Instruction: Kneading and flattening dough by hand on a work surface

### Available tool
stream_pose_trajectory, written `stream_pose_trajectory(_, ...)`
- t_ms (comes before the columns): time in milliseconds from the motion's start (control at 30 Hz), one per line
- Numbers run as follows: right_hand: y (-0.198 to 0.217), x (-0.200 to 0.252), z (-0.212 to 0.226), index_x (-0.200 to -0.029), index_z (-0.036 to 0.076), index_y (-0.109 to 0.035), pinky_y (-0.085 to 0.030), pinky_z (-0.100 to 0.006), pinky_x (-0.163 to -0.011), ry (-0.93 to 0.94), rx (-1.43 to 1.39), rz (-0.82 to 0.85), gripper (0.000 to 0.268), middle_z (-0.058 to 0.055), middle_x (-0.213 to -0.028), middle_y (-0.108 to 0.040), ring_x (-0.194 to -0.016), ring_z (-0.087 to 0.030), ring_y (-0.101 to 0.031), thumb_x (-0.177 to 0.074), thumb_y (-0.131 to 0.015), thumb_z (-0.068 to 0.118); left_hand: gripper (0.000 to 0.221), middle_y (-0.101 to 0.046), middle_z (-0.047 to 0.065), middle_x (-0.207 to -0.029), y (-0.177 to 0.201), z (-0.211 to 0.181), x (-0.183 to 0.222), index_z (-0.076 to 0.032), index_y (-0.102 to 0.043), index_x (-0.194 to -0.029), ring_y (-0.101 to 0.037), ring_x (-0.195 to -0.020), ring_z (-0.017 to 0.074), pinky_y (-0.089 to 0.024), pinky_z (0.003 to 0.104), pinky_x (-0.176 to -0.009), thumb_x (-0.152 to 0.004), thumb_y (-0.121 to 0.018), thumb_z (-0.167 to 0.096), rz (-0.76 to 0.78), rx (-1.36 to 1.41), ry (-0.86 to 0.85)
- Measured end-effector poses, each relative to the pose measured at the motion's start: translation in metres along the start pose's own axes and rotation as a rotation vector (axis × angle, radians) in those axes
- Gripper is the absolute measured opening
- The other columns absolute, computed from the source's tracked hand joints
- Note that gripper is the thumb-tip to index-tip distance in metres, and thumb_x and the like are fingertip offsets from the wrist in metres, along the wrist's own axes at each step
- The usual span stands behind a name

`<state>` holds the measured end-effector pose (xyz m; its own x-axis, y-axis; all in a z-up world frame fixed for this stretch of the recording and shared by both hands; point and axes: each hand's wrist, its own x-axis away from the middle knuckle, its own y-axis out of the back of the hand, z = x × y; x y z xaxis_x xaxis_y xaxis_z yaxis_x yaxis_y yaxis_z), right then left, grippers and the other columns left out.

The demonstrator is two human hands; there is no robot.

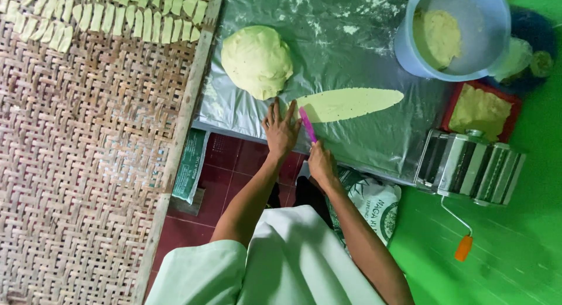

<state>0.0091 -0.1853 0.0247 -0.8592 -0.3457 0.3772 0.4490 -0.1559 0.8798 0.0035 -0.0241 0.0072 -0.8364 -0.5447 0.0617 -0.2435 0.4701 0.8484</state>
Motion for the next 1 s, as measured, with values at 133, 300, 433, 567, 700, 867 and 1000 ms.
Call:
stream_pose_trajectory(133, -0.010, -0.014, 0.002, -0.102, 0.009, -0.054, -0.058, -0.058, -0.055, -0.025, -0.031, 0.019, 0.033, -0.026, -0.075, -0.072, -0.071, -0.047, -0.074, -0.110, -0.036, 0.036, 0.055, -0.031, 0.011, -0.162, -0.001, 0.001, -0.002, -0.037, -0.049, -0.151, -0.028, -0.150, 0.0336, -0.031, 0.058, -0.110, -0.099, -0.063, -0.048, -0.009, 0.111, 0.050)
stream_pose_trajectory(300, -0.034, -0.043, 0.002, -0.106, 0.012, -0.054, -0.060, -0.049, -0.053, 0.019, 0.013, -0.018, 0.029, -0.020, -0.074, -0.072, -0.071, -0.039, -0.076, -0.110, -0.035, 0.034, 0.059, -0.038, 0.012, -0.156, -0.013, 0.014, -0.009, -0.037, -0.046, -0.155, -0.032, -0.147, 0.0377, -0.031, 0.062, -0.109, -0.099, -0.063, -0.037, 0.001, 0.273, 0.120)
stream_pose_trajectory(433, -0.018, -0.053, 0.025, -0.104, 0.007, -0.056, -0.059, -0.051, -0.052, 0.042, -0.064, -0.037, 0.029, -0.025, -0.077, -0.072, -0.072, -0.043, -0.076, -0.111, -0.034, 0.025, 0.065, -0.041, 0.012, -0.153, -0.006, 0.020, -0.007, -0.033, -0.046, -0.153, -0.036, -0.146, 0.0384, -0.036, 0.060, -0.108, -0.092, -0.069, -0.033, 0.036, 0.188, 0.087)
stream_pose_trajectory(567, -0.019, -0.053, 0.021, -0.106, 0.007, -0.055, -0.058, -0.055, -0.053, 0.061, -0.080, -0.042, 0.026, -0.026, -0.077, -0.072, -0.074, -0.046, -0.074, -0.109, -0.036, 0.025, 0.069, -0.033, 0.011, -0.159, -0.002, 0.022, -0.005, -0.027, -0.042, -0.156, -0.031, -0.148, 0.0344, -0.036, 0.056, -0.109, -0.093, -0.071, -0.037, 0.092, 0.165, 0.042)
stream_pose_trajectory(700, -0.020, -0.035, 0.005, -0.105, 0.010, -0.054, -0.059, -0.051, -0.051, 0.056, 0.027, -0.057, 0.030, -0.021, -0.074, -0.072, -0.070, -0.042, -0.075, -0.110, -0.036, 0.032, 0.073, -0.033, 0.012, -0.159, 0.004, 0.018, -0.007, -0.024, -0.040, -0.157, -0.029, -0.149, 0.0335, -0.036, 0.055, -0.110, -0.093, -0.072, -0.041, 0.110, 0.142, 0.046)
stream_pose_trajectory(867, -0.001, 0.001, 0.004, -0.104, 0.007, -0.056, -0.057, -0.052, -0.049, 0.053, 0.008, -0.043, 0.029, -0.024, -0.069, -0.070, -0.066, -0.044, -0.073, -0.110, -0.039, 0.030, 0.074, -0.032, 0.011, -0.160, 0.008, 0.017, -0.005, -0.024, -0.038, -0.157, -0.029, -0.149, 0.0325, -0.035, 0.054, -0.111, -0.093, -0.070, -0.045, 0.115, 0.151, 0.030)
stream_pose_trajectory(1000, -0.018, 0.002, -0.013, -0.099, 0.008, -0.058, -0.054, -0.055, -0.047, 0.049, -0.037, -0.047, 0.030, -0.025, -0.067, -0.069, -0.064, -0.046, -0.072, -0.109, -0.040, 0.029, 0.076, -0.031, 0.011, -0.162, 0.010, 0.013, -0.005, -0.022, -0.040, -0.155, -0.029, -0.149, 0.0318, -0.034, 0.053, -0.112, -0.091, -0.071, -0.048, 0.126, 0.122, 0.059)
